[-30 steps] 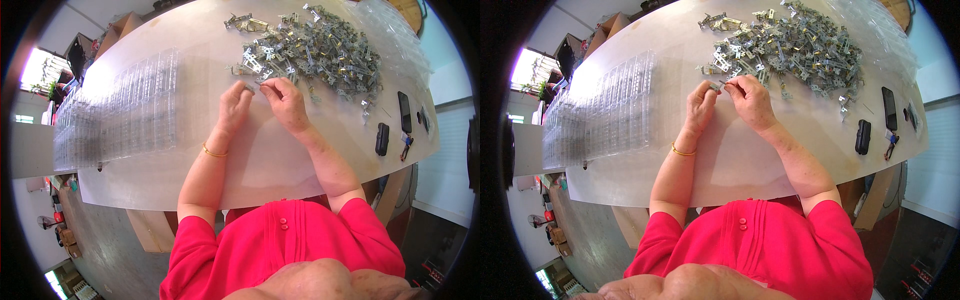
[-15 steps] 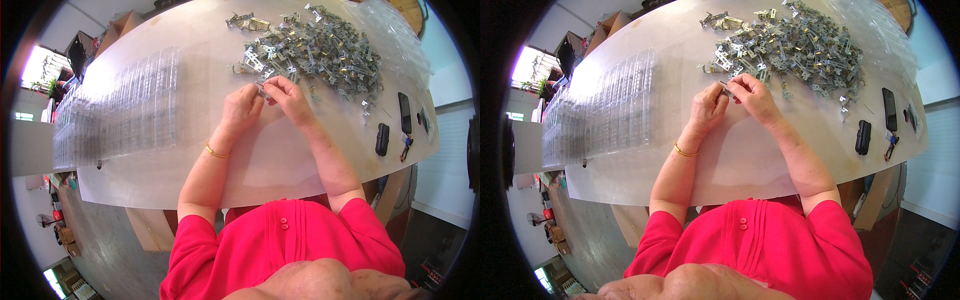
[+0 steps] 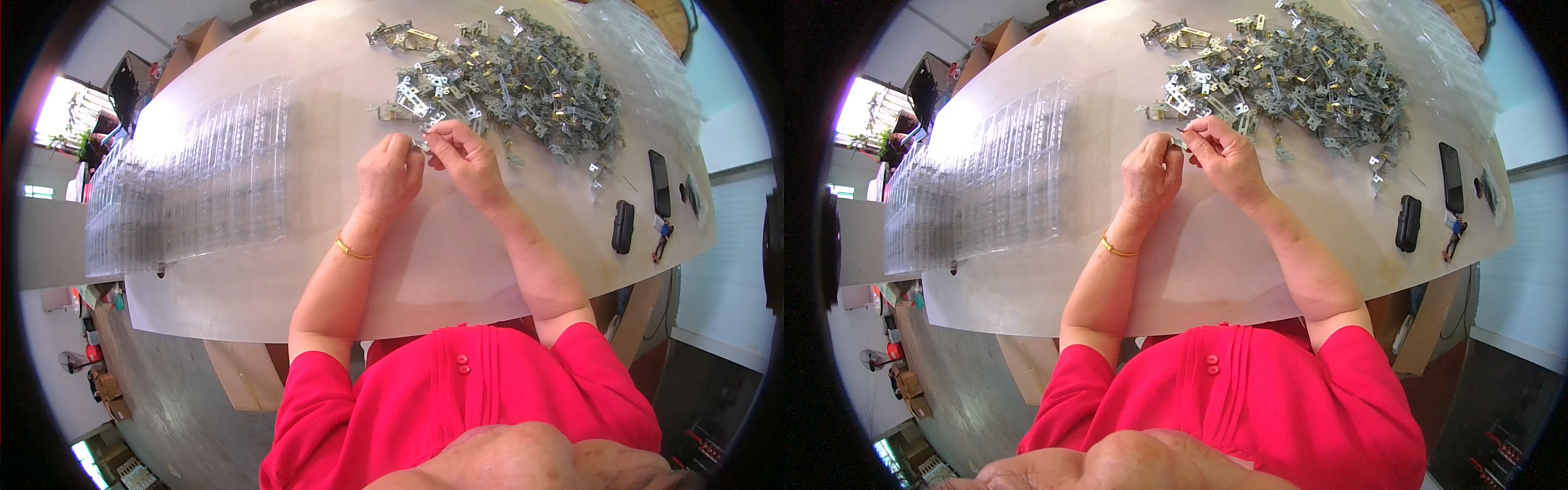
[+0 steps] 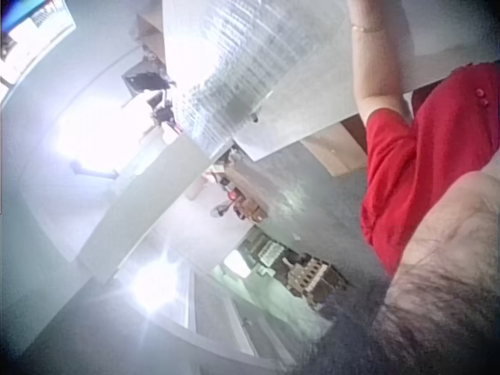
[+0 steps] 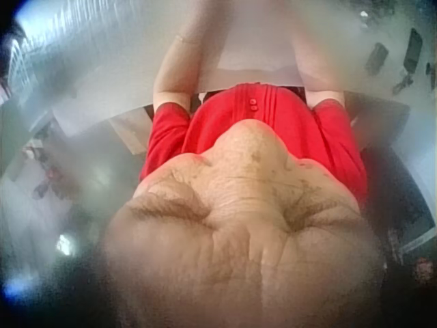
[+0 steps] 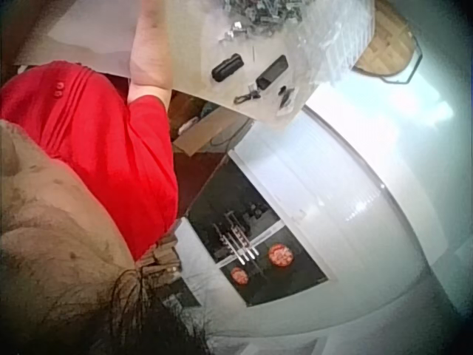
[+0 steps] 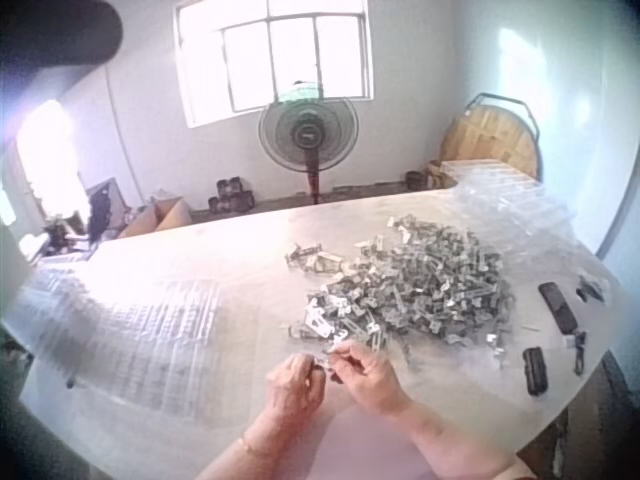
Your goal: The person picks up a metal bracket and a pin from the table, inserts the pin into the bracket, and places the assembled piece into a slot in a plastic tray.
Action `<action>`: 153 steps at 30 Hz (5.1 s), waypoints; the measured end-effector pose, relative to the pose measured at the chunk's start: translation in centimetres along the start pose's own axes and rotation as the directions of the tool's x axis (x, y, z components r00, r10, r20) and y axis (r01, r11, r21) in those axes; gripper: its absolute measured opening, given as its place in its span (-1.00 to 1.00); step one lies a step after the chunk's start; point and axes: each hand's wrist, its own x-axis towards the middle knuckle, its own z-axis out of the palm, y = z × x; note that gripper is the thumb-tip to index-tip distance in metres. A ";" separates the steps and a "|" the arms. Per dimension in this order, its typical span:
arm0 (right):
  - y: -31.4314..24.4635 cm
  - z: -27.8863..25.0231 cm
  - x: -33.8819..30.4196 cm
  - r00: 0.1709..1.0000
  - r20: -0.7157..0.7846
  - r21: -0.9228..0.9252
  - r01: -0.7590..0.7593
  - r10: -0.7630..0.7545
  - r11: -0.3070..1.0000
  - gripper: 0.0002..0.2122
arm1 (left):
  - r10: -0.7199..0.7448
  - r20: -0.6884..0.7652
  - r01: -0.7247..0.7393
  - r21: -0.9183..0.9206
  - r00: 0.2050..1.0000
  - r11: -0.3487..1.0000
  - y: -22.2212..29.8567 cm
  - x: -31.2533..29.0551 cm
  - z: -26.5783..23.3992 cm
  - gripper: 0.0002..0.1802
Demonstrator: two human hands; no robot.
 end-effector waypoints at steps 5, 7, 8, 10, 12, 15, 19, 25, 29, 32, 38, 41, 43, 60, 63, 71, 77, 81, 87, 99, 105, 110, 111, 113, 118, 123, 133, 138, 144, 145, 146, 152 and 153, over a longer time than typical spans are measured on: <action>0.7 -0.2 -0.1 0.984 -0.029 -0.191 0.167 -0.176 0.967 -0.94 | 0.049 0.004 -0.049 0.041 0.999 0.998 0.6 0.4 -0.1 -0.91; 0.9 -0.3 0.0 0.977 -0.053 -0.245 0.188 -0.207 0.951 -0.95 | 0.075 0.002 -0.075 0.046 0.997 0.996 1.2 0.7 -0.5 -0.92; 1.1 -0.6 0.2 0.967 -0.064 -0.265 0.220 -0.245 0.939 -0.95 | 0.093 0.002 -0.093 0.007 0.996 0.996 1.5 1.0 -0.7 -0.94; 0.9 -1.0 0.4 0.957 -0.072 -0.285 0.251 -0.282 0.925 -0.95 | 0.110 0.000 -0.110 -0.030 0.994 0.994 1.7 0.9 -0.9 -0.95; 0.4 -1.5 0.6 0.962 -0.063 -0.224 0.246 -0.266 0.943 -0.95 | -0.037 0.121 0.055 -0.152 0.992 0.987 1.3 0.7 -1.3 -0.85; 0.5 -2.3 1.1 0.976 -0.079 -0.132 0.193 -0.204 0.972 -0.96 | -0.042 0.221 0.126 -0.382 0.974 0.916 0.0 0.7 -1.3 -0.71; 0.6 -2.9 1.4 0.975 -0.086 -0.108 0.193 -0.203 0.975 -0.95 | -0.297 0.559 0.624 -0.601 0.775 0.499 0.2 0.7 -1.7 -0.64; 0.4 -2.9 1.5 0.966 -0.101 -0.105 0.230 -0.240 0.968 -0.93 | -0.165 0.739 0.757 -0.631 0.653 0.167 -0.6 0.7 -1.7 -0.62; -0.5 -2.8 1.3 0.872 -0.160 -0.410 0.368 -0.463 0.835 -0.93 | -0.216 0.610 0.642 -0.754 0.763 0.137 -0.7 0.5 -0.8 -0.60; -1.5 -1.9 0.4 0.900 -0.085 -0.447 0.350 -0.428 0.823 -0.93 | -0.282 0.502 0.555 -0.818 0.818 0.153 -1.1 0.4 -0.6 -0.59; -1.1 -1.0 0.2 0.885 0.026 -0.518 0.410 -0.465 0.751 -0.90 | -0.317 0.437 0.511 -0.834 0.842 0.208 -1.2 0.5 -0.3 -0.58; -1.2 -0.9 0.1 0.884 0.029 -0.539 0.408 -0.467 0.737 -0.90 | -0.320 0.437 0.515 -0.827 0.841 0.224 -1.2 0.5 -0.2 -0.58; -1.3 -0.7 0.0 0.881 0.024 -0.552 0.406 -0.473 0.728 -0.90 | -0.322 0.435 0.516 -0.824 0.841 0.233 -1.4 0.3 -0.2 -0.58; -0.8 -1.0 0.4 0.838 0.097 -0.625 0.471 -0.537 0.623 -0.94 | -0.310 0.388 0.481 -0.812 0.868 0.330 -1.6 0.0 0.3 -0.55; -0.2 -0.7 0.0 0.852 0.088 -0.625 0.451 -0.516 0.637 -0.94 | -0.346 0.367 0.486 -0.790 0.863 0.374 -1.6 0.3 -0.2 -0.61; 1.2 0.3 -0.6 0.899 0.111 -0.541 0.413 -0.424 0.733 -0.96 | -0.583 0.038 0.518 -0.507 0.812 0.689 -4.6 0.6 -1.3 -0.75; 0.9 0.2 -0.8 0.931 0.139 -0.526 0.359 -0.339 0.771 -0.94 | -0.460 -0.193 0.478 0.056 0.867 0.877 -4.3 1.1 -1.4 -0.79; 1.2 0.2 -0.4 0.936 0.159 -0.513 0.349 -0.313 0.784 -0.93 | -0.518 -0.145 0.535 0.129 0.843 0.835 -5.5 0.9 -1.6 -0.76; 1.5 0.1 -0.3 0.912 0.184 -0.516 0.407 -0.366 0.754 -0.94 | -0.459 -0.137 0.479 0.288 0.878 0.830 -6.1 0.6 -1.4 -0.75; 2.4 -0.2 -0.4 0.953 0.170 -0.492 0.303 -0.251 0.816 -0.92 | -0.508 -0.162 0.532 0.317 0.846 0.786 -6.1 0.7 -1.8 -0.77; 2.7 -0.4 -0.3 0.987 0.115 -0.326 0.145 -0.113 0.934 -0.93 | -0.488 -0.169 0.516 0.222 0.856 0.828 -3.4 1.9 -3.5 -0.86; 2.9 -0.7 -0.1 0.985 0.130 -0.314 0.150 -0.114 0.937 -0.92 | -0.429 -0.163 0.428 -0.048 0.888 0.903 -0.3 4.4 -9.8 -0.85; 2.6 -0.7 -0.2 0.984 0.136 -0.333 0.151 -0.111 0.931 -0.91 | -0.446 -0.159 0.438 -0.082 0.881 0.895 -1.0 4.6 -11.2 -0.83; 2.5 -0.9 -0.1 0.985 0.123 -0.348 0.158 -0.122 0.924 -0.92 | -0.445 -0.190 0.453 -0.006 0.875 0.892 -2.1 5.9 -14.8 -0.84; 2.9 -0.4 -0.1 0.972 0.143 -0.361 0.228 -0.188 0.904 -0.93 | -0.419 -0.381 0.525 0.238 0.824 0.817 -14.1 5.6 -25.3 -0.80; 2.8 -0.7 -0.1 0.967 0.158 -0.450 0.250 -0.199 0.857 -0.94 | -0.525 -0.484 0.712 0.426 0.700 0.557 -23.1 4.4 -34.0 -0.76; 2.4 -0.3 -0.3 0.985 0.123 -0.493 0.170 -0.125 0.854 -0.95 | -0.682 -0.430 0.742 0.622 0.591 0.251 -32.0 5.7 -36.5 -0.75; 2.1 -0.2 -0.3 0.982 0.133 -0.546 0.187 -0.136 0.817 -0.95 | -0.699 -0.420 0.737 0.637 0.578 0.227 -34.9 6.2 -35.8 -0.74; 2.0 0.1 -0.1 0.983 0.131 -0.565 0.179 -0.127 0.806 -0.95 | -0.721 -0.435 0.768 0.605 0.540 0.210 -37.8 5.6 -36.3 -0.73; 2.0 0.1 -0.1 0.984 0.130 -0.566 0.176 -0.123 0.806 -0.95 | -0.706 -0.435 0.756 0.617 0.559 0.218 -37.8 5.4 -36.2 -0.72; 1.9 0.1 -0.1 0.983 0.133 -0.575 0.181 -0.127 0.798 -0.95 | -0.708 -0.434 0.756 0.618 0.557 0.216 -37.8 5.3 -36.2 -0.72; 2.0 0.0 -0.5 0.965 0.174 -0.608 0.262 -0.197 0.750 -0.94 | -0.761 -0.353 0.687 0.708 0.544 0.162 -36.0 5.6 -35.5 -0.70; 1.9 0.0 -0.5 0.964 0.172 -0.604 0.267 -0.204 0.751 -0.94 | -0.753 -0.362 0.694 0.700 0.550 0.170 -36.1 5.5 -35.3 -0.69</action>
